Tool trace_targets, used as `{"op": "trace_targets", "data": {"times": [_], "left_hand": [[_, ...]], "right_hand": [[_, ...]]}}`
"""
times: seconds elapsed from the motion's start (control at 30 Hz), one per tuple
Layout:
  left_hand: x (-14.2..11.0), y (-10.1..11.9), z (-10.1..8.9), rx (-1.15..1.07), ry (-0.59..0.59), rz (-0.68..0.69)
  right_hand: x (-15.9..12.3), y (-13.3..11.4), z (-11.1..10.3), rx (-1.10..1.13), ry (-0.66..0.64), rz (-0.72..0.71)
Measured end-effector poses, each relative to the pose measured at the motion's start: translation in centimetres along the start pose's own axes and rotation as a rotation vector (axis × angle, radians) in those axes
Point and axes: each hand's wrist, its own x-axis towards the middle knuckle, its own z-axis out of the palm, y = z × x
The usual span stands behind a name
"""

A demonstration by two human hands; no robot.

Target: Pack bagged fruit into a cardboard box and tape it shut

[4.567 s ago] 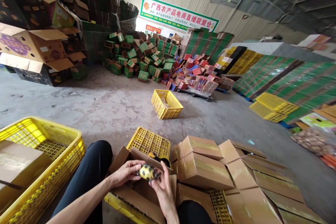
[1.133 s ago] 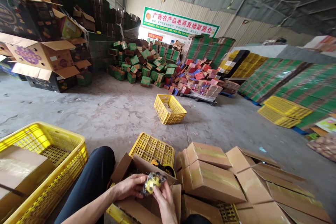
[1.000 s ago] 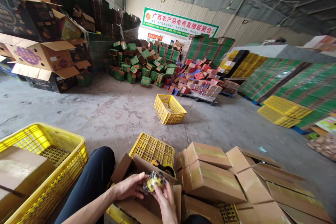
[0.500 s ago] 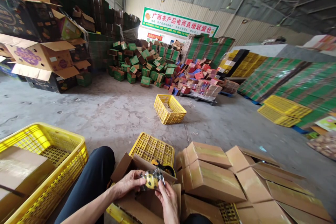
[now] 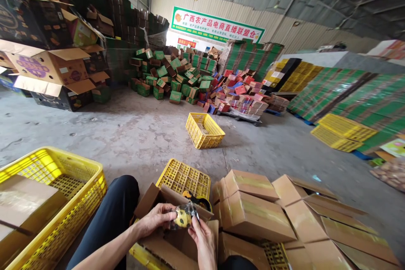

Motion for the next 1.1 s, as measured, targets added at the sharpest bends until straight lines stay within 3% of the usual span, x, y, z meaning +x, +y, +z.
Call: {"op": "trace_targets", "data": {"times": [0.27, 0.4, 0.53, 0.73, 0.93, 1.1], "left_hand": [[-0.5, 0.9, 0.2, 0.064, -0.001, -0.002], [-0.4, 0.6, -0.1, 0.077, 0.026, 0.016], [-0.3, 0.0, -0.4, 0.125, 0.036, 0.044], [0.1, -0.5, -1.4, 0.003, 0.081, -0.095], [0.9, -1.6, -2.3, -0.134, 0.053, -0.349], [0.8, -1.3, -1.8, -0.165, 0.046, -0.333]], "right_hand": [[-0.5, -0.3, 0.5, 0.023, -0.039, 0.022], [-1.0, -0.4, 0.7, 0.025, -0.099, 0.06], [-1.3, -0.4, 0.6, 0.065, -0.075, 0.055], [-1.0, -1.3, 0.0, 0.087, -0.1, 0.021], [-1.1, -1.7, -0.2, 0.045, -0.169, -0.043], [-0.7, -0.8, -0.5, -0.065, -0.283, -0.091]]}}
